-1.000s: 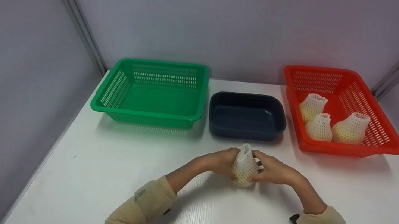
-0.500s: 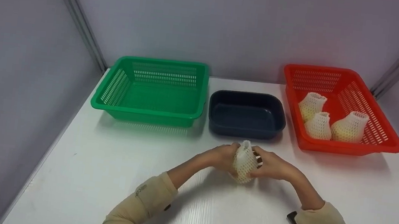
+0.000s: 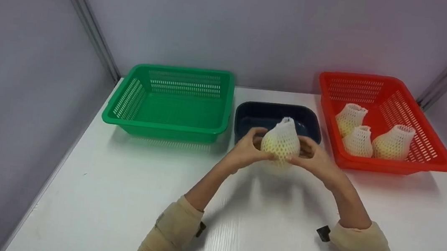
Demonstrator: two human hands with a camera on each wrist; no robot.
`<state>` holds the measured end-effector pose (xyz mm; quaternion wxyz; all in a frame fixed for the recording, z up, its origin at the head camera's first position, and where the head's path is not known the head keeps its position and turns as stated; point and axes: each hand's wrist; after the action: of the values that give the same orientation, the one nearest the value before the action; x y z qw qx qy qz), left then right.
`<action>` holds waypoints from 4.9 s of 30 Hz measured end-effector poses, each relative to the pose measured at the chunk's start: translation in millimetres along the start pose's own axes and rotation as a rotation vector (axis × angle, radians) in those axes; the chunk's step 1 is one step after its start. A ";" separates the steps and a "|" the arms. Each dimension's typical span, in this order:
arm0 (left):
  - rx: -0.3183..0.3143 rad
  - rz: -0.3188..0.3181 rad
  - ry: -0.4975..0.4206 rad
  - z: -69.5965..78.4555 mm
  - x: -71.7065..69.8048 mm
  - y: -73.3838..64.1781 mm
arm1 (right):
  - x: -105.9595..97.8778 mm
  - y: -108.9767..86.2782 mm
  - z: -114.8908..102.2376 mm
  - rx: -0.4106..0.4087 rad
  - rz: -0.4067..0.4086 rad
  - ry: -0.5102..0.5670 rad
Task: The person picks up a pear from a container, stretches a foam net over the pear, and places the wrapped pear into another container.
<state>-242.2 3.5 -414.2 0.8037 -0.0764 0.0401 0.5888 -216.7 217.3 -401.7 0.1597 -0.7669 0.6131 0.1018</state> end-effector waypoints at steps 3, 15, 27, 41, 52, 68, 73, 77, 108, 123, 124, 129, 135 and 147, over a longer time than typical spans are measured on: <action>-0.003 0.094 -0.168 4.8 3.8 1.1 | -0.4 -0.2 -11.9 -0.010 0.071 0.014; -0.010 0.284 -0.419 10.6 15.8 0.1 | 4.8 -2.3 -27.6 -0.062 0.191 0.062; 0.058 0.225 -0.492 5.7 14.6 -6.3 | 4.5 -6.4 -29.8 -0.096 0.203 0.098; 0.115 0.229 -0.489 -0.7 9.7 -3.8 | 5.9 -19.1 -32.1 -0.215 0.218 0.121; 0.011 0.193 -0.405 -0.6 9.1 -5.4 | 9.2 -26.1 -34.9 -0.248 0.181 0.173; -0.032 -0.094 -0.643 5.6 15.2 -5.5 | 13.4 -28.4 -36.1 -0.332 0.239 0.313; -0.018 -0.202 -0.812 3.0 14.0 -5.9 | 12.5 -25.0 -34.5 -0.311 0.335 0.299; -0.008 -0.244 -0.852 -0.1 13.1 -6.3 | 11.5 -21.2 -33.2 -0.280 0.318 0.272; 0.030 -0.184 -0.894 -6.1 5.4 -3.1 | 12.6 -25.4 -37.5 -0.254 0.253 0.194; 0.001 -0.143 -1.008 -2.9 1.1 -4.6 | 16.2 -24.7 -35.0 -0.262 0.150 0.164; 0.011 -0.154 -1.002 -3.0 1.2 -4.8 | 16.5 -24.7 -35.5 -0.260 0.154 0.174; 0.064 -0.177 -0.894 -2.4 1.6 -6.9 | 16.8 -25.7 -38.9 -0.229 0.205 0.221; 0.123 -0.095 -0.603 2.5 2.3 -11.3 | 15.3 -26.7 -39.9 -0.234 0.262 0.214; 0.118 -0.008 -0.191 11.7 18.4 -21.3 | 14.7 -21.7 -32.9 -0.296 0.248 0.144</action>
<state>-216.6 16.5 -403.9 0.8094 0.0271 -0.0026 0.5867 -193.6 196.1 -373.7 -0.0127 -0.7058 0.6912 0.1544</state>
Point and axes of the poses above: each hand's wrist, its own y-axis towards the middle knuckle, its own x-axis out of the palm, z = x × y, and after that the axes turned 5 degrees about z, right-handed
